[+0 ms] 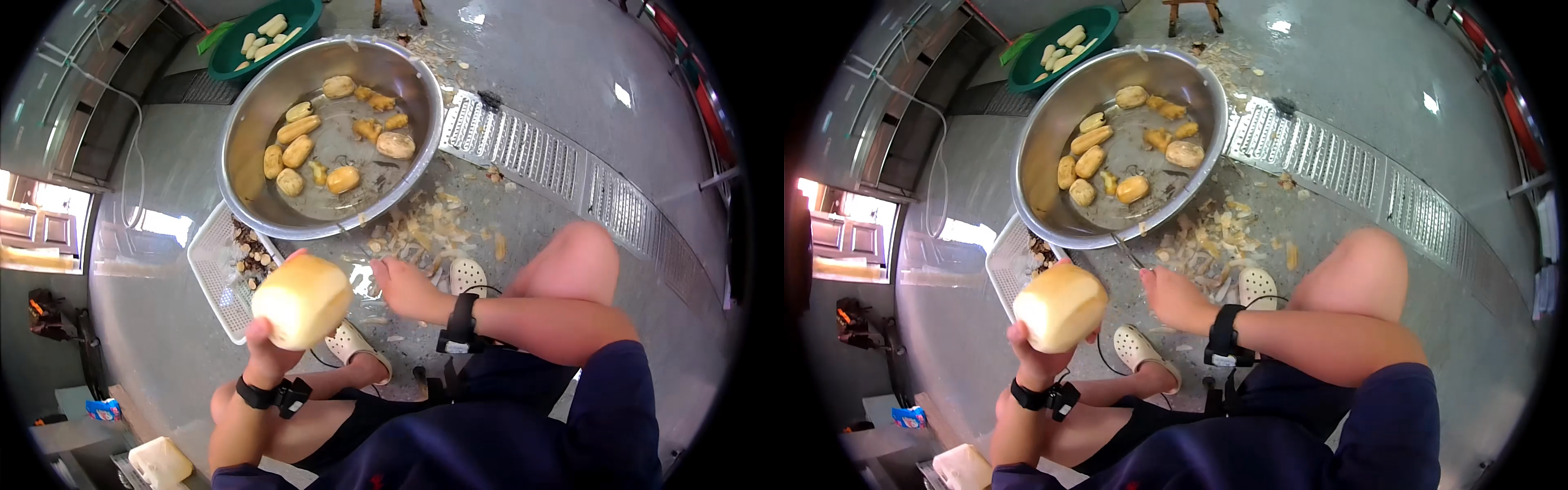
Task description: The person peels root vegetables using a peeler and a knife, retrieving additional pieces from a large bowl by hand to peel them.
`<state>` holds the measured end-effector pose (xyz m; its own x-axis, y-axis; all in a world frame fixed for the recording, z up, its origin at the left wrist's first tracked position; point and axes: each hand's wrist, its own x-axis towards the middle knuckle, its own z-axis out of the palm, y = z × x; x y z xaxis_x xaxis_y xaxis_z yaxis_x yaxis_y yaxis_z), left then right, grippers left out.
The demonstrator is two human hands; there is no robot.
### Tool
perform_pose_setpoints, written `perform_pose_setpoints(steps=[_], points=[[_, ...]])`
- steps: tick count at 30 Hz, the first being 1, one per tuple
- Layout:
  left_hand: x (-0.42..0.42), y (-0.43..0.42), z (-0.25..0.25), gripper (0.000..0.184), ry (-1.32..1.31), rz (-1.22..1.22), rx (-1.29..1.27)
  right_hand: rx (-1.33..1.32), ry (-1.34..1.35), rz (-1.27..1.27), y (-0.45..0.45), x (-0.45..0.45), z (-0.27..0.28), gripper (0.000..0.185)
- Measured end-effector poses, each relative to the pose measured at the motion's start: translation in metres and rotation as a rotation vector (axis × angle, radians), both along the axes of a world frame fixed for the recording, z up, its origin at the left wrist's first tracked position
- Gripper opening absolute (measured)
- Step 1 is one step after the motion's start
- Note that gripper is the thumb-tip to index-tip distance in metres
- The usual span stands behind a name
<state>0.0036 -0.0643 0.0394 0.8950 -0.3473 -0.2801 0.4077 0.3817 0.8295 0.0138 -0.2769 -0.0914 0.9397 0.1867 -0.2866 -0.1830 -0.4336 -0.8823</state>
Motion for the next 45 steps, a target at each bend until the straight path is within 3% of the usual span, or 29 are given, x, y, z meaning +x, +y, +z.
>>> perform_pose_setpoints(steps=[2,3,8,15,18,21,22,24,30,34,37,40,45], points=[[0.006,0.012,-0.007,0.111,0.032,0.001,-0.113,0.099,-0.068,-0.03,-0.001,0.004,0.03,0.038],[0.007,0.017,-0.014,0.1,-0.016,-0.022,-0.138,0.154,-0.093,-0.054,-0.001,0.003,0.046,0.038],[0.005,0.014,-0.017,0.093,-0.111,0.135,0.006,0.166,-0.448,0.047,-0.002,-0.009,0.105,0.028],[0.003,0.007,-0.009,0.094,-0.124,0.172,-0.026,0.121,-0.617,0.08,0.007,-0.018,0.098,0.029],[0.007,0.007,-0.01,0.096,-0.126,0.173,-0.011,0.042,-0.372,0.117,0.006,-0.019,0.104,0.028],[-0.004,0.022,-0.011,0.107,-0.075,0.171,0.008,-0.087,-0.167,0.052,0.014,-0.005,0.021,0.032],[-0.009,0.014,0.0,0.112,-0.164,0.184,0.143,-0.044,-0.109,0.025,0.01,-0.001,0.016,0.034],[-0.007,0.023,0.005,0.112,-0.225,0.085,0.017,0.031,0.018,-0.022,0.001,-0.001,0.013,0.037],[0.016,0.013,0.005,0.106,0.023,0.168,-0.387,0.219,-0.117,-0.017,0.001,-0.003,0.07,0.034],[0.012,0.01,0.0,0.1,0.019,0.114,-0.465,0.144,-0.468,0.065,0.002,-0.01,0.101,0.026],[0.006,0.005,0.006,0.081,0.062,0.135,-0.502,0.059,-0.671,0.112,0.002,-0.009,0.103,0.029],[0.005,0.009,0.007,0.094,0.2,0.205,-0.44,-0.019,-0.777,0.137,0.001,-0.007,0.105,0.031],[0.006,0.001,0.008,0.089,0.241,0.346,-0.334,-0.003,-0.689,0.118,0.0,-0.008,0.098,0.031]])
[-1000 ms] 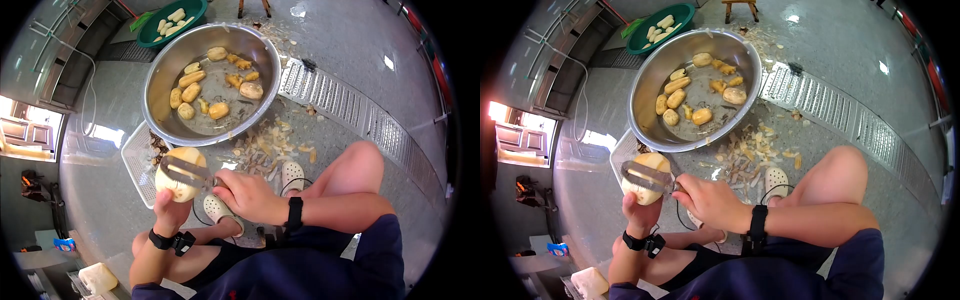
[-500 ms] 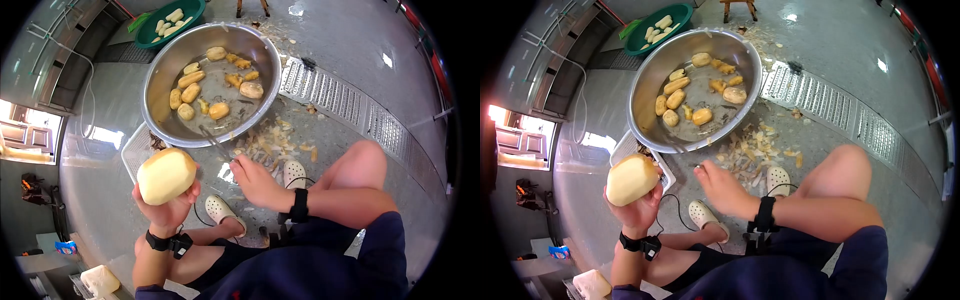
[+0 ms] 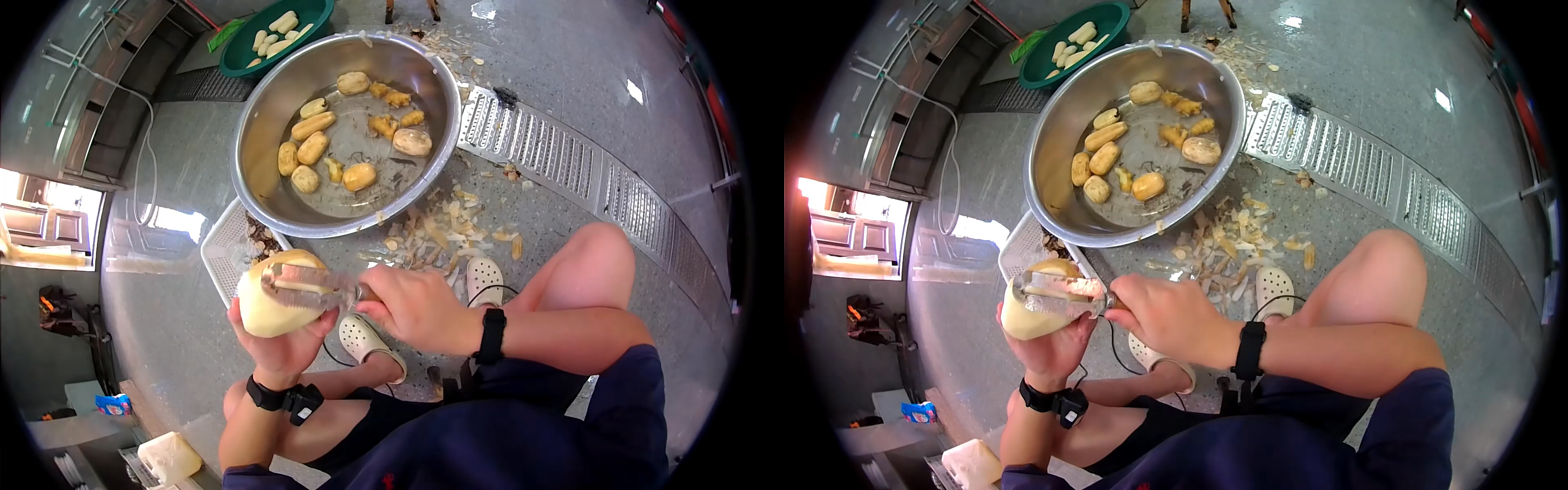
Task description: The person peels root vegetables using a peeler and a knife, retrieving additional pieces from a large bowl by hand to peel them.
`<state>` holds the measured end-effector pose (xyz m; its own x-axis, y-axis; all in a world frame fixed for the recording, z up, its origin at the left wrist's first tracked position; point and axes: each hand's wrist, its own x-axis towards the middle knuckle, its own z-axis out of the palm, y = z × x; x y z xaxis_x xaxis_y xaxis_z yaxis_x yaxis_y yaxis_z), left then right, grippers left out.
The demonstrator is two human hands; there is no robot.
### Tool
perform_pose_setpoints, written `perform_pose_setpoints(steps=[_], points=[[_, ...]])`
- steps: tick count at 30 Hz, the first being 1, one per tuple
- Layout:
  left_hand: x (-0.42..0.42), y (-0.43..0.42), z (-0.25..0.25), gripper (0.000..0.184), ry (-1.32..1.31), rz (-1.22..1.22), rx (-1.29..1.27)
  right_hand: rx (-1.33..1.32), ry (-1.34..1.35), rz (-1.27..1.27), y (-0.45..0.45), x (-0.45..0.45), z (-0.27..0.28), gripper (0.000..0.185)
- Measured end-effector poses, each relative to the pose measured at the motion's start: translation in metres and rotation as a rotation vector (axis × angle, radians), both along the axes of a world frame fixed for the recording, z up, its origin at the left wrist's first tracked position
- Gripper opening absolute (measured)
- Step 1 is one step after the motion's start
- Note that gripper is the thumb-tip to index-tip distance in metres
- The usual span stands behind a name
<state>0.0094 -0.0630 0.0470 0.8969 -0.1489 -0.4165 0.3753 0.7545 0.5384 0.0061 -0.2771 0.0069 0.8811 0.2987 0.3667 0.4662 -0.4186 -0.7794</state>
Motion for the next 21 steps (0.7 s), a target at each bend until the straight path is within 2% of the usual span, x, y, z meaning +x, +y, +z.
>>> perform_pose_setpoints(steps=[1,4,6,8,9,12,14,17,21], points=[[0.0,-0.001,0.0,0.088,0.011,0.027,0.015,0.025,0.023,-0.002,0.001,0.0,-0.005,0.031],[0.005,0.015,-0.021,0.089,-0.232,-0.12,-0.107,0.057,0.135,-0.015,0.002,0.002,-0.014,0.03],[0.007,0.026,-0.023,0.091,-0.232,-0.163,-0.099,0.015,0.273,-0.026,0.0,0.003,-0.015,0.03],[0.008,0.028,-0.006,0.095,-0.26,-0.12,-0.056,-0.021,0.396,-0.176,-0.013,0.013,-0.064,0.029],[0.01,0.028,0.006,0.096,-0.289,-0.114,-0.027,-0.034,0.457,-0.261,-0.016,0.021,-0.066,0.029],[0.011,0.038,0.007,0.094,-0.443,-0.307,0.042,0.063,0.456,-0.142,-0.017,0.014,-0.056,0.029],[0.014,0.037,0.006,0.101,-0.44,-0.374,-0.017,0.094,0.464,-0.086,-0.012,0.014,-0.04,0.028],[0.005,0.033,0.002,0.113,-0.279,-0.231,0.178,0.145,0.413,-0.071,-0.012,0.014,-0.019,0.027],[0.005,0.031,0.001,0.101,-0.333,-0.3,0.355,0.111,0.221,-0.002,-0.01,0.013,0.006,0.025]])
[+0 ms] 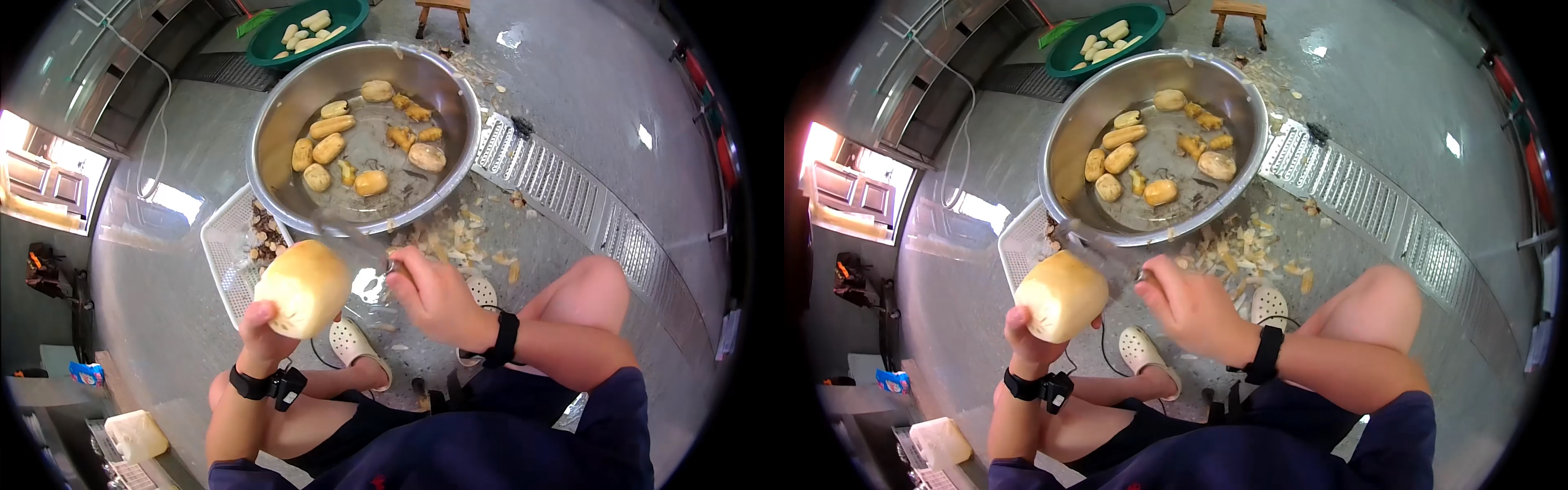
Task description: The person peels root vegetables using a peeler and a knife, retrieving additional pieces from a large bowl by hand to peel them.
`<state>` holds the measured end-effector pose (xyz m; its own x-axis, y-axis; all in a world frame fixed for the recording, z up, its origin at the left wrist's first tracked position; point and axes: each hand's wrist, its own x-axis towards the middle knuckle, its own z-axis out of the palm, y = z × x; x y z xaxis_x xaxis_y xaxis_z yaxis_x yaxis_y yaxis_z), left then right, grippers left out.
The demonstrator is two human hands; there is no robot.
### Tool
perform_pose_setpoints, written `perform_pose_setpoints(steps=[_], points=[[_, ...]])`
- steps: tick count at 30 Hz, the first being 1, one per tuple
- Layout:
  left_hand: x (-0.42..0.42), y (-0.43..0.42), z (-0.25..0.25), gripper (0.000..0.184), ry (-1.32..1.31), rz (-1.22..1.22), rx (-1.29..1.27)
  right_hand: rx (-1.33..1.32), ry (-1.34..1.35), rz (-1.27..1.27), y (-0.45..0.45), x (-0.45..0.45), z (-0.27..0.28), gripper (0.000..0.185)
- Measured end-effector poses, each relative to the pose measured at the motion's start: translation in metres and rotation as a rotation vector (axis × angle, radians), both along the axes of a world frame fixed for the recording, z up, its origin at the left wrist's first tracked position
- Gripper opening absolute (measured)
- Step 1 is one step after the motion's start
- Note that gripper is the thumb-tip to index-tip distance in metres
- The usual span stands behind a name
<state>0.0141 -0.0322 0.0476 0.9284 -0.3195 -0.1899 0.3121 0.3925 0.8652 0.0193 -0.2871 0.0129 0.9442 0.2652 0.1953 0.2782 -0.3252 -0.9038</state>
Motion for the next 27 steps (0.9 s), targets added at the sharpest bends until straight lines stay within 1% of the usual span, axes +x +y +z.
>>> perform_pose_setpoints(steps=[1,4,5,8,10,12,15,19,25,27], points=[[-0.004,0.003,-0.003,0.1,0.067,0.002,-0.083,-0.023,-0.058,0.03,0.0,-0.002,0.003,0.025],[-0.007,0.002,-0.012,0.1,0.057,-0.043,-0.065,-0.127,-0.253,0.076,0.001,-0.007,0.007,0.026],[-0.007,0.003,-0.012,0.101,0.107,-0.061,-0.075,-0.156,-0.256,0.1,0.001,-0.008,0.008,0.026],[-0.007,-0.01,-0.007,0.1,0.041,0.032,0.064,-0.232,-0.284,0.138,-0.001,-0.012,0.013,0.027],[-0.006,-0.008,-0.008,0.099,0.048,0.012,0.04,-0.273,-0.332,0.128,-0.002,-0.013,0.016,0.027],[-0.005,-0.005,-0.014,0.099,0.057,-0.007,0.026,-0.272,-0.306,0.125,-0.003,-0.011,0.013,0.027],[-0.004,-0.009,-0.01,0.103,-0.002,0.032,0.086,-0.231,-0.244,0.117,-0.002,-0.011,0.002,0.027],[-0.002,-0.009,-0.016,0.103,0.005,0.082,0.154,-0.195,-0.172,0.087,0.002,-0.01,-0.012,0.028],[-0.004,-0.007,-0.029,0.09,0.058,0.068,0.126,-0.186,-0.077,0.08,0.001,-0.012,-0.031,0.028],[-0.004,-0.006,-0.037,0.086,0.063,0.07,0.103,-0.19,0.017,0.101,0.0,-0.012,-0.03,0.026]])
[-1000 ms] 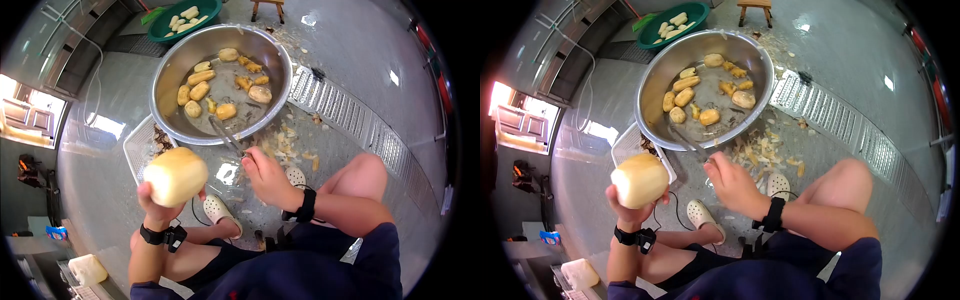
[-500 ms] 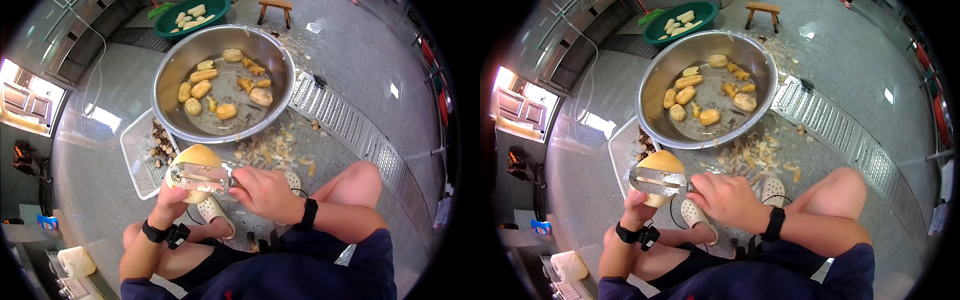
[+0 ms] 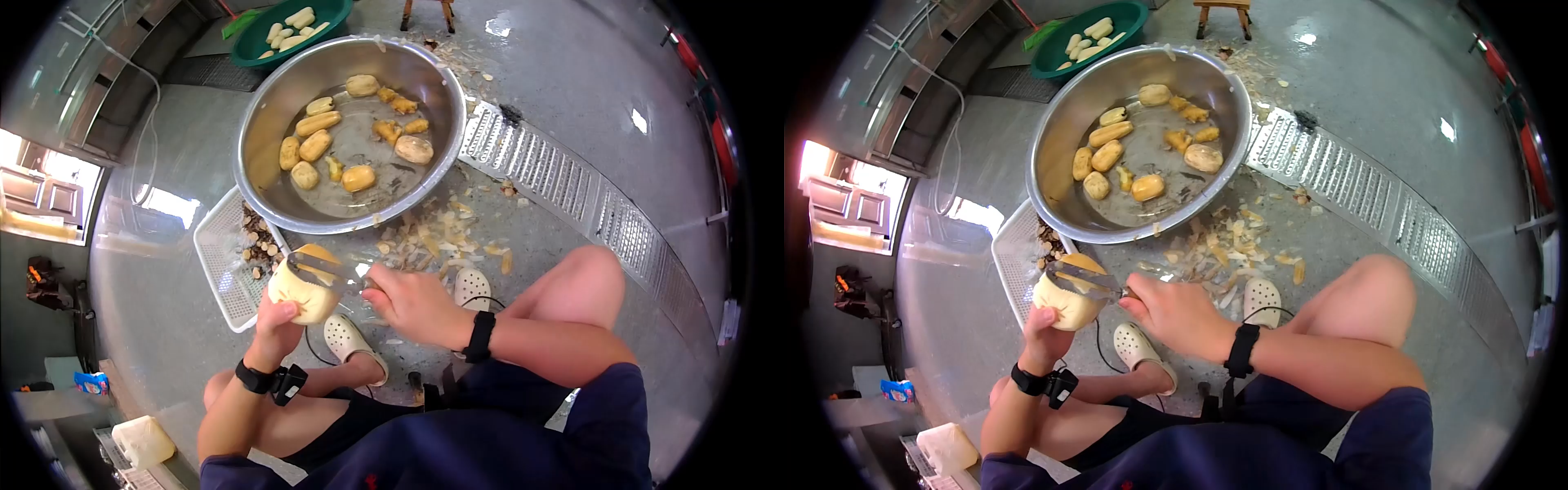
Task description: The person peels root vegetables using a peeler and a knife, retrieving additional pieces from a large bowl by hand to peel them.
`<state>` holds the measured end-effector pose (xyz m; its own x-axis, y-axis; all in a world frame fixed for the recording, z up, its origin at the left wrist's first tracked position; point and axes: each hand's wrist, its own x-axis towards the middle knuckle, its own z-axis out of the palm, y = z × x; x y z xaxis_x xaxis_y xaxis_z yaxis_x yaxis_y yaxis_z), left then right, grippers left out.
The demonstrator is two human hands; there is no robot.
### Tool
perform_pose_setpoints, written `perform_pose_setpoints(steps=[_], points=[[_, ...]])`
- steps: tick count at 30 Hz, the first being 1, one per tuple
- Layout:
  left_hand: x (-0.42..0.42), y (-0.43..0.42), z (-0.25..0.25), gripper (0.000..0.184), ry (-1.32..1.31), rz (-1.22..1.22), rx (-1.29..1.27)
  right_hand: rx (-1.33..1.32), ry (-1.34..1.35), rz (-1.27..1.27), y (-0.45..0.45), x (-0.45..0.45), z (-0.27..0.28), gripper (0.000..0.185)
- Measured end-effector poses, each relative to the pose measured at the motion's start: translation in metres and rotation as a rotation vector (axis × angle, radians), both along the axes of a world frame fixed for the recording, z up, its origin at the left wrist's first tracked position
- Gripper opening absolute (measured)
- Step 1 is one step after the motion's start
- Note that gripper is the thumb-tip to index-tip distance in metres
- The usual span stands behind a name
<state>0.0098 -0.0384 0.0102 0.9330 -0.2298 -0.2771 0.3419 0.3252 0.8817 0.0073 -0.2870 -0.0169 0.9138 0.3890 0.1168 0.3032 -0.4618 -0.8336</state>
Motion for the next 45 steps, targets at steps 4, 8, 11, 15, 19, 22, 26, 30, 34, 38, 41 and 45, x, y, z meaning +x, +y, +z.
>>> perform_pose_setpoints(steps=[4,8,11,15,19,22,26,30,34,38,41,45], points=[[-0.001,0.007,-0.017,0.081,0.034,-0.032,-0.021,-0.05,0.102,0.024,0.0,-0.001,-0.007,0.025],[-0.002,-0.002,-0.021,0.083,-0.012,0.018,0.063,-0.006,0.112,-0.008,0.001,-0.005,-0.013,0.027],[-0.002,-0.005,-0.023,0.084,-0.071,0.062,0.156,0.016,0.122,-0.021,0.003,-0.008,-0.025,0.03],[-0.001,0.002,-0.025,0.075,-0.002,-0.029,0.085,0.034,0.075,-0.034,0.003,-0.004,-0.029,0.031],[-0.003,0.001,-0.025,0.074,0.034,-0.039,0.066,0.021,0.072,-0.029,0.004,-0.005,-0.031,0.032],[-0.005,-0.007,-0.024,0.074,-0.095,0.027,0.199,0.05,0.122,-0.042,0.006,-0.009,-0.031,0.032],[-0.006,-0.014,-0.019,0.076,-0.1,0.001,0.216,0.034,0.122,-0.045,0.005,-0.007,-0.033,0.032],[-0.009,0.0,-0.029,0.081,0.05,-0.033,0.07,0.027,0.114,-0.043,0.004,-0.006,-0.033,0.033],[-0.012,-0.009,-0.028,0.083,-0.051,-0.02,0.198,-0.005,0.129,-0.057,0.007,-0.003,-0.037,0.035],[-0.012,-0.012,-0.024,0.084,-0.027,-0.016,0.157,-0.003,0.077,-0.066,0.01,0.0,-0.045,0.035],[-0.014,-0.006,-0.031,0.083,0.041,-0.037,0.116,-0.028,0.102,-0.063,0.007,0.001,-0.04,0.036],[-0.019,-0.009,-0.019,0.09,0.116,-0.14,0.014,-0.046,-0.099,-0.015,0.002,0.002,-0.085,0.038]])
